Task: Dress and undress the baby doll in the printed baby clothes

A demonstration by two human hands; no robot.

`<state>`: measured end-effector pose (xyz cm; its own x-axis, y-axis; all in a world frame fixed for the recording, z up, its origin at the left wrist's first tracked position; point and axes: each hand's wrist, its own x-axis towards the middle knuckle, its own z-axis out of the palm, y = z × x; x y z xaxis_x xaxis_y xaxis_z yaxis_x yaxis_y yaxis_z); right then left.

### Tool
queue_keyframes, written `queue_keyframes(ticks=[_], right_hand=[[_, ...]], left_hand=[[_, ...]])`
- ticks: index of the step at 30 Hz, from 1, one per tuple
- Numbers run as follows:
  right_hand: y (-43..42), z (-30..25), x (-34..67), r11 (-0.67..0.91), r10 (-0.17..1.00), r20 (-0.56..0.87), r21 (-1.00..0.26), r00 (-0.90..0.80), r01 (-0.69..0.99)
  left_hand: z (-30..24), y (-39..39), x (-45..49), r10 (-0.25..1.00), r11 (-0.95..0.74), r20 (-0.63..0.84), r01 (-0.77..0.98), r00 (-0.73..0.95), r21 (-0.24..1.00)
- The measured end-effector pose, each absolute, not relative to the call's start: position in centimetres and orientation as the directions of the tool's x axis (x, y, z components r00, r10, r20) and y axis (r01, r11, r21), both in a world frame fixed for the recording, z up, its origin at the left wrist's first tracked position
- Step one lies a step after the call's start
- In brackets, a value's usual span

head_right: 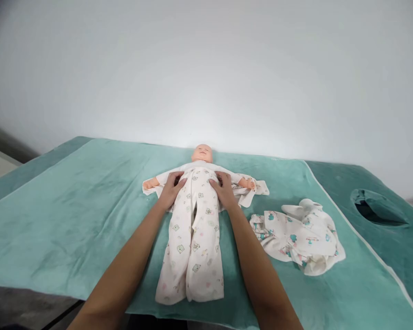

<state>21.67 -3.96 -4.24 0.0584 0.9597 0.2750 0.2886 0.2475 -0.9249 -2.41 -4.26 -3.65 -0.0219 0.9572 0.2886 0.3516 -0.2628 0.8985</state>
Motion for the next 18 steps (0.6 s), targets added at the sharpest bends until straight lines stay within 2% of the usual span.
queue_keyframes(ticks=[4,8,12,18], right_hand=[[-3.8,-4.6,22.1,0.235,0.969,0.248,-0.933,0.016,0.274],[-4.5,-4.8,22.6,0.263,0.962,0.272,-0.925,-0.005,0.273],[-5.0,-5.2,22.9,0.201,0.979,0.201,-0.964,-0.013,0.172],[-6.0,-4.7,23.7,0.182,0.979,0.165,-0.974,-0.121,0.139]], left_hand=[[-3.7,-4.1,-2.7,0.966,-0.232,0.256,0.354,-0.023,0.906],[-3.8,-4.4,-3.2,0.955,-0.294,0.288,0.355,0.071,0.887],[-4.4,-4.7,-3.6,0.938,-0.346,0.317,0.334,0.139,0.877],[-4.8,-5.2,-3.4,0.954,-0.298,0.286,0.224,0.085,0.928]])
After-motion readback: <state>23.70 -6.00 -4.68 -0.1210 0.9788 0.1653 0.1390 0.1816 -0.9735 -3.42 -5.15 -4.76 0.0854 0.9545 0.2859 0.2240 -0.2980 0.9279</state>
